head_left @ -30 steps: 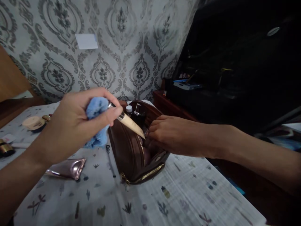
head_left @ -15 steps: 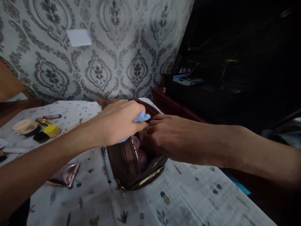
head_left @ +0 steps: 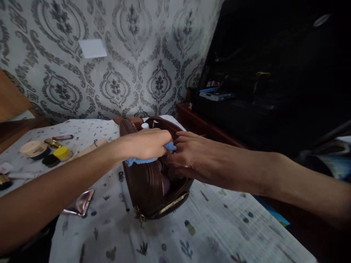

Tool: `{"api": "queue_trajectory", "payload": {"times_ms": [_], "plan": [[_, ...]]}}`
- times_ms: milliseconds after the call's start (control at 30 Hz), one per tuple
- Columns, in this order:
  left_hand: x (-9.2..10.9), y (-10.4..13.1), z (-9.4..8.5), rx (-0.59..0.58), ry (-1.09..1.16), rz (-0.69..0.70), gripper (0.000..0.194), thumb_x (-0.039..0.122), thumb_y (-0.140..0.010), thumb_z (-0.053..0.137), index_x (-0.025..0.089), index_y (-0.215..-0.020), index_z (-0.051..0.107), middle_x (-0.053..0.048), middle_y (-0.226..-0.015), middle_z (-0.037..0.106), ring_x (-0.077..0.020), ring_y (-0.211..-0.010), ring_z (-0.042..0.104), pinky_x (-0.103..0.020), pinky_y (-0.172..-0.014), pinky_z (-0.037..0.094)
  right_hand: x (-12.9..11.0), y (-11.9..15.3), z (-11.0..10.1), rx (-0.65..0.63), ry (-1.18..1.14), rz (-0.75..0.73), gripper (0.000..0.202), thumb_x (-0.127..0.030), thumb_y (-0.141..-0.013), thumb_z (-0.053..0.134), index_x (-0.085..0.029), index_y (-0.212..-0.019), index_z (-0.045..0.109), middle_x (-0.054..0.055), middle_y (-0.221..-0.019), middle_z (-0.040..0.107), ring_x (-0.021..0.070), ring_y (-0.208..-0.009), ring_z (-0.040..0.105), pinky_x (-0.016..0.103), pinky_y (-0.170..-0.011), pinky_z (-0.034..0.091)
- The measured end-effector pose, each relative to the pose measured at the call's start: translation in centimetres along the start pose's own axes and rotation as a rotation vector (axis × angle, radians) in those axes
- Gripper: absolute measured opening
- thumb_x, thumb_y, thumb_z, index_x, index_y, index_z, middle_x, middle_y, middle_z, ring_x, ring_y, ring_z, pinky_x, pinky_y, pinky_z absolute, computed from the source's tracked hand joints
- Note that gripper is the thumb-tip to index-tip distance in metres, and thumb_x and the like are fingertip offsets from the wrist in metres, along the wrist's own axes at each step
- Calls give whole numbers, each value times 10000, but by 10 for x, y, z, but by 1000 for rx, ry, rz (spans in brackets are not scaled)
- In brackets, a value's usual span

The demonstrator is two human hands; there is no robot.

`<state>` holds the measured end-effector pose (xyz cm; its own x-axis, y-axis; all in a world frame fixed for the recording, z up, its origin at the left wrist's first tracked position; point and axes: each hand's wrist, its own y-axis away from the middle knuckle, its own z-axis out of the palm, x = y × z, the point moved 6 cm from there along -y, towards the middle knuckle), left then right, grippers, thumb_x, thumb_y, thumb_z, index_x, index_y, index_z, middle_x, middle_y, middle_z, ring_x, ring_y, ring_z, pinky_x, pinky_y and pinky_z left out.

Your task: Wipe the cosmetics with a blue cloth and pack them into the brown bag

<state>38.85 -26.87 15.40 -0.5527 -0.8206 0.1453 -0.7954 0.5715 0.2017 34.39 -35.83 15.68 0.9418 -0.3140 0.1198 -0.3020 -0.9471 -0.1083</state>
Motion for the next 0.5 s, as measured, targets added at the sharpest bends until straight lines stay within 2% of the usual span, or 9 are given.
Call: {"api": "queue_trajectory", "payload": {"times_ms": [200,367,500], "plan": [[-1,-4,0,50,-11,-53,222,139,-829,521,155,-1007,653,-79,-1072,696,-228,-965,642,-285,-759,469,-4,10,-6,28,48,97,182,-214,-934,559,-171,-1090,643,102,-990,651,257,-1002,584,441,-923,435],[-3,-3,2,41,29,-20,184,286,-860,564,172,-967,661,-76,-1044,705,-232,-963,642,-269,-733,466,-10,17,-6,47,45,117,261,-196,-895,619,-178,-1155,617,135,-1141,619,281,-1130,554,474,-973,449],[-4,-1,-2,61,54,42,196,238,-836,583,169,-1000,664,-54,-981,715,-206,-890,648,-257,-726,459,-16,23,-12,93,40,134,360,-148,-869,632,-176,-1226,591,162,-1214,609,291,-1182,554,484,-975,476]]}}
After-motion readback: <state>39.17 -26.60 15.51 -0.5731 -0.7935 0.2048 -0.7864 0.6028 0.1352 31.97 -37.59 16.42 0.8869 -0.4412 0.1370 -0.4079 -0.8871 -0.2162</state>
